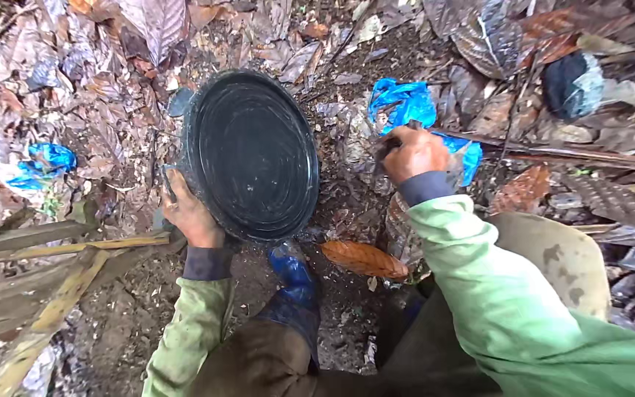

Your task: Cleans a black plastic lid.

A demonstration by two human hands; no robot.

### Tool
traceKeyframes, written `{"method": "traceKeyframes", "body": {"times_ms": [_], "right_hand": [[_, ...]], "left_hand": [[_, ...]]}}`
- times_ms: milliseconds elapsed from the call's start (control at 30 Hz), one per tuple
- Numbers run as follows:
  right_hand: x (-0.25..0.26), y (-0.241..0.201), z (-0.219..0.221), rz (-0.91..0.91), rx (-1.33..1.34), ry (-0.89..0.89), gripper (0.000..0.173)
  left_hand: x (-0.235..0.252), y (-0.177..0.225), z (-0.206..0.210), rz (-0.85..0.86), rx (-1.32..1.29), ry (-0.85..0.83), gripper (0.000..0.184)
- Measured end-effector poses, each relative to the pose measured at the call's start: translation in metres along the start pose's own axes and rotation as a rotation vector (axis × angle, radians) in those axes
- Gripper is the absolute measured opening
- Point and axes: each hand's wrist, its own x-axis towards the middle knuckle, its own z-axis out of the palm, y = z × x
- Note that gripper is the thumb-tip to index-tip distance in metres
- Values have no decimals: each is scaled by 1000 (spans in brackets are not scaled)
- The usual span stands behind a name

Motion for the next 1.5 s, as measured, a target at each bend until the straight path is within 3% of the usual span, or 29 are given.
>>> {"method": "traceKeyframes", "body": {"times_ms": [100,233,367,467,567,633,700,767,867,1000,1133,1367,1500], "right_hand": [[-21,-41,29,-127,35,-93,31],[-68,-90,70,-223,304,-240,33],[-77,-84,65,-216,588,-99,31],[-70,-80,60,-258,601,34,29],[-84,-113,73,-392,614,-114,29],[-103,-131,77,-469,667,-278,40],[-115,-134,71,-506,721,-456,65],[-120,-128,68,-553,728,-535,77],[-119,-117,79,-652,668,-433,64],[-123,-114,110,-759,692,-112,41],[-126,-124,132,-812,810,107,33],[-118,-199,132,-865,1034,269,23],[-72,-242,122,-835,977,295,26]], "left_hand": [[-3,3,4,-2,24,11,38],[-2,3,1,0,43,25,38],[1,-1,-3,4,29,3,36],[-1,-3,-4,-22,35,-3,38],[1,-2,0,-22,36,5,40],[2,-2,0,-17,28,0,41],[2,-2,-2,-26,17,-4,40],[3,-3,-3,-35,0,-1,39],[4,-6,-4,-31,-11,6,38],[7,-8,-6,-41,0,18,41],[12,-10,-6,-47,-14,26,40],[17,-9,-7,-79,-37,45,39],[15,-6,-4,-77,-43,56,36]]}}
